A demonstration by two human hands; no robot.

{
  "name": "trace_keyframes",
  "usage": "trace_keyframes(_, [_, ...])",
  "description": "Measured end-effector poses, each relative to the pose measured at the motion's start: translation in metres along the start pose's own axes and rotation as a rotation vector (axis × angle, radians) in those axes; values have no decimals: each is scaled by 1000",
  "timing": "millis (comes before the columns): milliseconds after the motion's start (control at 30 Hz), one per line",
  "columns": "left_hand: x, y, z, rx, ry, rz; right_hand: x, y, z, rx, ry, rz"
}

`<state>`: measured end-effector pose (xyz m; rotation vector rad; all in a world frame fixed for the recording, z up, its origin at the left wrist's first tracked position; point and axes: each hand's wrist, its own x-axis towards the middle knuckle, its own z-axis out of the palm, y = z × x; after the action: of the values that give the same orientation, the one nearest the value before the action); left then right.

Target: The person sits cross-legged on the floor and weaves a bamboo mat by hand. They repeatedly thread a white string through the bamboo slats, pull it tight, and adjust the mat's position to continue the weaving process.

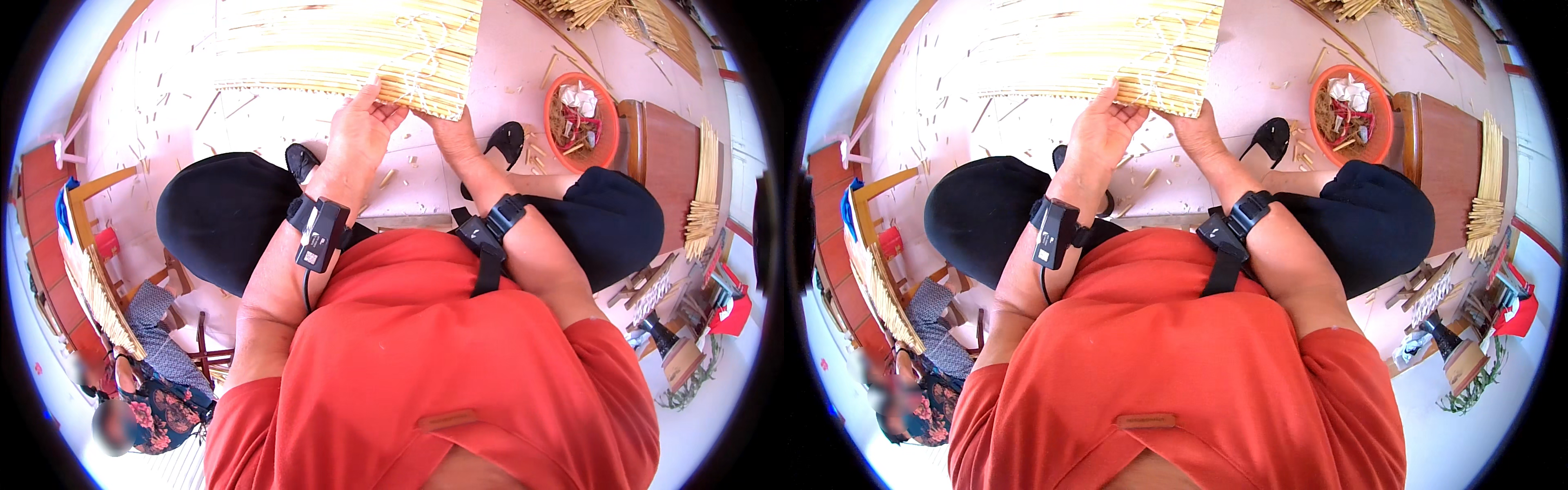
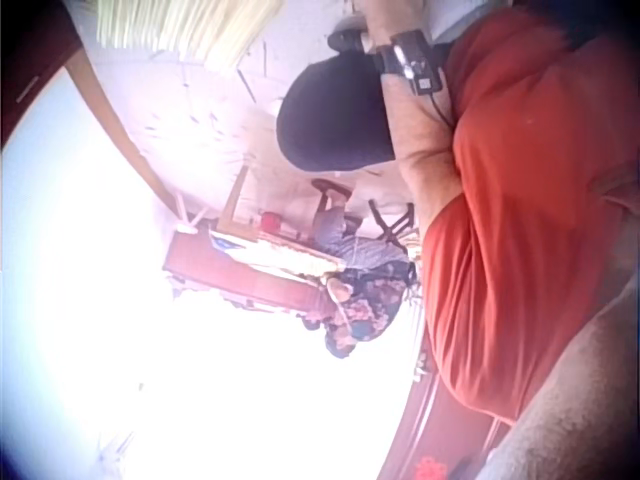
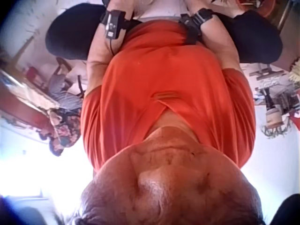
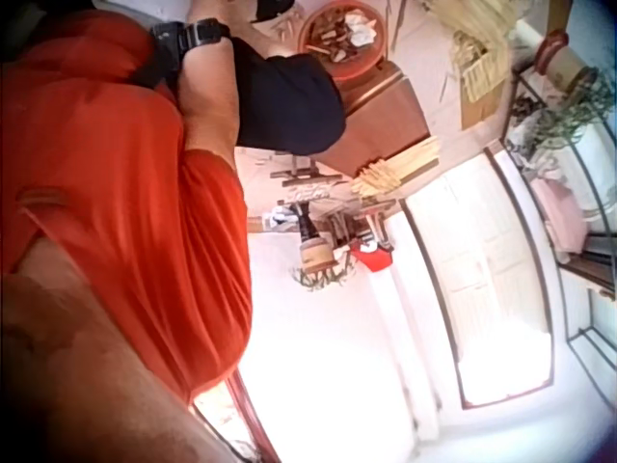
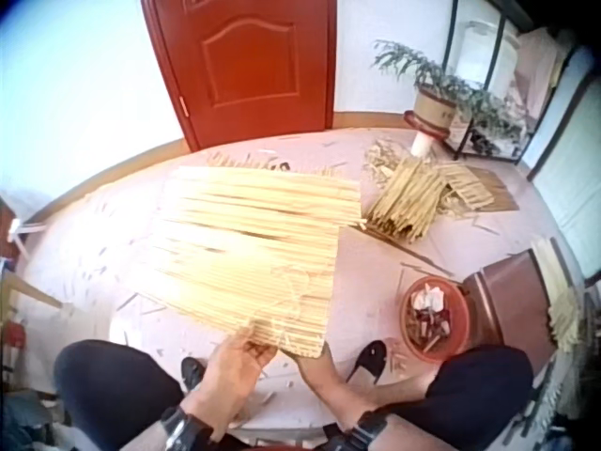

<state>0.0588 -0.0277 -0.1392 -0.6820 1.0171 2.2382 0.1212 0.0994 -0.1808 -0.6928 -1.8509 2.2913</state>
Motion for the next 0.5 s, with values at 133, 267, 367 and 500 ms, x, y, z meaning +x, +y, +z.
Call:
trace_keyframes(133, [5,6,-1,134,35,-31,3,5,2,22,-46,-22])
trace_keyframes(267, [-3,4,8,204,65,-67,4,5,2,25,-59,-119])
trace_keyframes(367, [-3,4,9,199,85,-41,1,-5,1,-22,-64,-212])
trace_keyframes(500, [0,8,8,188,77,-30,6,-1,1,40,-90,-176])
